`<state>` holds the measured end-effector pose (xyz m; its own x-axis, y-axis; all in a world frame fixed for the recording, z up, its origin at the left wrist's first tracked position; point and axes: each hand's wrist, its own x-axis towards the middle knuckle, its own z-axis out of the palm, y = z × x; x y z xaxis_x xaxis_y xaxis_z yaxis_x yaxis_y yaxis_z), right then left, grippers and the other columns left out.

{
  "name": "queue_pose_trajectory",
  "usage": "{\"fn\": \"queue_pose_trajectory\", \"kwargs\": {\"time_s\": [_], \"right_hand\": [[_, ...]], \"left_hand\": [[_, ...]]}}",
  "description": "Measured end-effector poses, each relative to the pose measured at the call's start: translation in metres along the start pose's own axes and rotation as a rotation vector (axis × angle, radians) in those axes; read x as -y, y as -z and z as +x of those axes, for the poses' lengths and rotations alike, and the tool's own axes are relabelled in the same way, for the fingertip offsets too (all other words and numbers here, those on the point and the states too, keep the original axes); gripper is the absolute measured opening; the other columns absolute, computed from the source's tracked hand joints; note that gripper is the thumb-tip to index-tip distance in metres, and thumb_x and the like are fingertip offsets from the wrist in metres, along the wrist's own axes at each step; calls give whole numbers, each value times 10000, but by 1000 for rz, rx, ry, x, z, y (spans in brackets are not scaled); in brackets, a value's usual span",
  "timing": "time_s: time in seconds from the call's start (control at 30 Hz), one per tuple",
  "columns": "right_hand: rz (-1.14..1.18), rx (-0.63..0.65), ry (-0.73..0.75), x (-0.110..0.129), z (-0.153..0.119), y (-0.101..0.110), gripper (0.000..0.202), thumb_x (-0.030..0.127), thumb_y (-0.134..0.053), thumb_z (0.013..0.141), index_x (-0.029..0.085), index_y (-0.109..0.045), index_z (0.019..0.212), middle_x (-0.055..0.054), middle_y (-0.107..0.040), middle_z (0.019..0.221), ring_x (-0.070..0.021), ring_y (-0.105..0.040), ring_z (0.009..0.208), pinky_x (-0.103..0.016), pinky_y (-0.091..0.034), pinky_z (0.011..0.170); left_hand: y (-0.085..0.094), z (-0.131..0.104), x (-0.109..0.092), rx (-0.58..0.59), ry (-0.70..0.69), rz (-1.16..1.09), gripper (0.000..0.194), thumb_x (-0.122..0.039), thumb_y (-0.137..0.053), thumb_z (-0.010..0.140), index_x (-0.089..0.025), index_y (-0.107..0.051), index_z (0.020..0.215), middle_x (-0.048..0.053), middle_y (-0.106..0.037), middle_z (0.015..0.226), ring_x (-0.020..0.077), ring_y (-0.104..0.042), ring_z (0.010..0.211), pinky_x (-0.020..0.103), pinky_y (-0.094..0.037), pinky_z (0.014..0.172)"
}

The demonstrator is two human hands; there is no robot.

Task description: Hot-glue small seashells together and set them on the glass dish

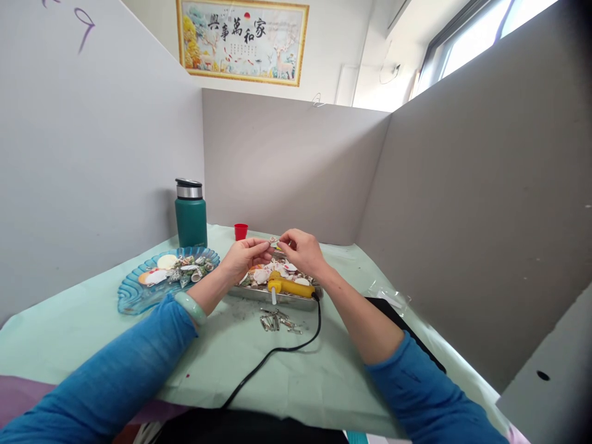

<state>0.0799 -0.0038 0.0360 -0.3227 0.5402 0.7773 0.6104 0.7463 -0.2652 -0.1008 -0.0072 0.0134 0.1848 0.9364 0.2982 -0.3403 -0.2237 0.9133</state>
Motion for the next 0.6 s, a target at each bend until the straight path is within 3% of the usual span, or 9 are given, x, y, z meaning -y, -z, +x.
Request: {"fn": "queue_pose_trajectory", "kwargs": {"time_s": [0.17, 0.37, 0.6], "right_hand": [[-25, 68, -68, -3, 1, -1, 134, 265, -539, 816, 197, -602, 718, 8, -647, 726, -123, -525, 626, -241, -353, 590], [-23, 27, -61, -7, 0, -3, 114, 309, -583, 815, 203, -601, 777, 5, -655, 770, -124, -542, 656, -241, -363, 618], [-29, 2, 47, -5, -1, -2, 62, 251, -553, 842, 213, -599, 859, 1, -653, 825, -127, -553, 692, -240, -373, 646]], "left_hand": [[-3, -1, 0, -52, -46, 119, 292, -340, -772, 663, -100, -659, 787, 73, -703, 738, 108, -629, 567, 232, -522, 587], [-1, 1, 1, -87, -73, 144, 320, -369, -772, 651, -105, -646, 782, 65, -697, 715, 117, -629, 558, 246, -518, 577], [0, 1, 2, -67, -59, 154, 332, -395, -768, 651, -108, -640, 757, 58, -686, 708, 109, -615, 546, 242, -518, 568]]}}
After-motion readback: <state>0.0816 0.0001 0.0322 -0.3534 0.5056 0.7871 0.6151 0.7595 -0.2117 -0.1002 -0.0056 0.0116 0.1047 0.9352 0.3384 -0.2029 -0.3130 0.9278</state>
